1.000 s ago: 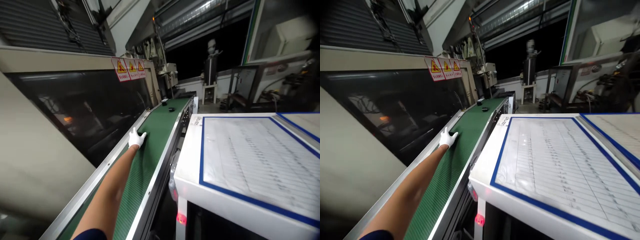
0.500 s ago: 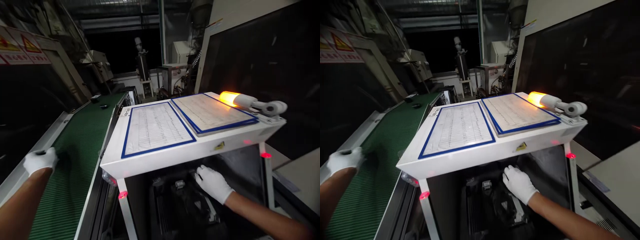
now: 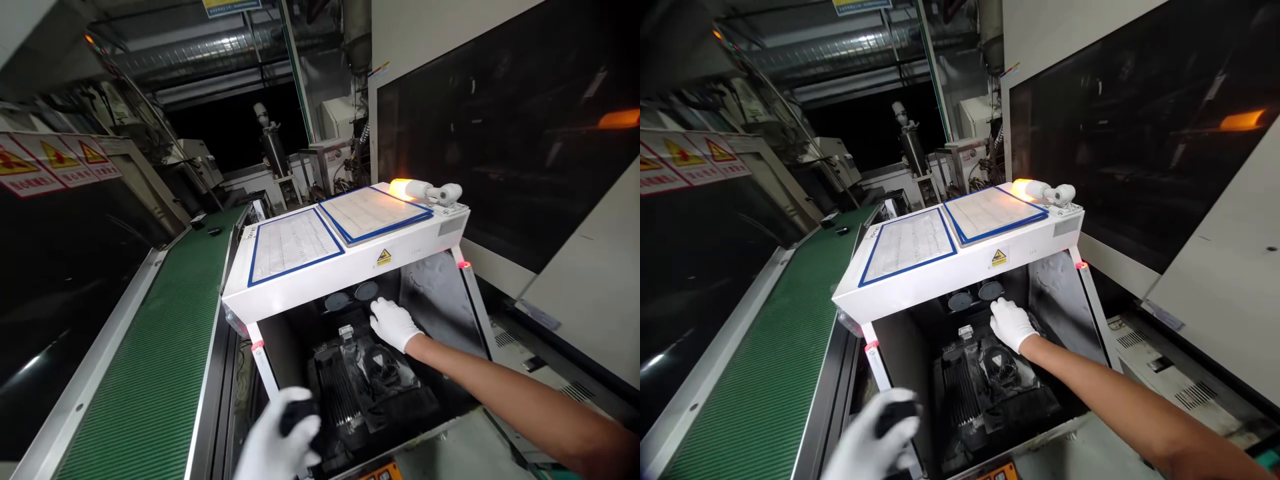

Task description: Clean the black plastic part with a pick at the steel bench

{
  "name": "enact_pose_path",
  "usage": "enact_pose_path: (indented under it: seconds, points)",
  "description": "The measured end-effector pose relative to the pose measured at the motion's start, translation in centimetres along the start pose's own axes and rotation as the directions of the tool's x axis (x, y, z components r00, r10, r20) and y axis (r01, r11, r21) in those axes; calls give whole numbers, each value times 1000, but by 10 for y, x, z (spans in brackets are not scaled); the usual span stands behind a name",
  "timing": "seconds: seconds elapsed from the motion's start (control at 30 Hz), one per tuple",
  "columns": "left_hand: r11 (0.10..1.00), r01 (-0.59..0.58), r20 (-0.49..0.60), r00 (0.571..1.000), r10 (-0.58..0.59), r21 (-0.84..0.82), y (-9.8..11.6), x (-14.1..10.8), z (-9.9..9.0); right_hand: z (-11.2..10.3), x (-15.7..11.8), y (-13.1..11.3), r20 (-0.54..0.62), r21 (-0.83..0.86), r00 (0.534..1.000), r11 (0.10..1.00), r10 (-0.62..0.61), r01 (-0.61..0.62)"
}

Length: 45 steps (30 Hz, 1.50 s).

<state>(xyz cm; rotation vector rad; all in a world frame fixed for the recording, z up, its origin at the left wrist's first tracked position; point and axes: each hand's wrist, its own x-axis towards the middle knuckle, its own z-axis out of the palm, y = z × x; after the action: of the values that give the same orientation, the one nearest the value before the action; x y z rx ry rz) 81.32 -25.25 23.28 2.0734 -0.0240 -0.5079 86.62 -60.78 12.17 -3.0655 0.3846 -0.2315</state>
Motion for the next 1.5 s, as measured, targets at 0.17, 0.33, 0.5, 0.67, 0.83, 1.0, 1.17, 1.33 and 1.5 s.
enact_pose_path:
  seconds: [0.17,0.33,0.5,0.67,0.83,1.0,1.17,1.33,1.5]
  points:
    - [823,-328,118,943,310,464,9,82,102,-4,-2,1,1,28,1000,1000,-6,6]
    - [681,-437,211,895,392,588,50,159,115,-4,0,3,-12,55,1000,998,2,-1]
    - [542,-529,355,846,398,653,63,183,133,-3,2,3,-11,83,1000,996,17,-16]
    - [427,-547,390,828,403,720,59,178,139,-5,2,3,-3,88,1000,996,30,-30]
    - [321,-512,381,838,390,797,59,172,146,-6,2,3,-2,72,999,997,39,-38]
    - [256,-513,409,836,366,820,67,172,152,-5,2,4,-7,73,999,996,48,-47]
    - [258,-500,402,846,350,827,68,176,152,-3,2,5,-7,78,998,995,58,-57]
    - [285,-482,368,852,371,828,64,174,154,-5,1,4,-5,66,998,996,63,-63]
    - [317,-441,309,868,388,840,71,175,160,-13,1,0,-10,38,997,997,74,-74]
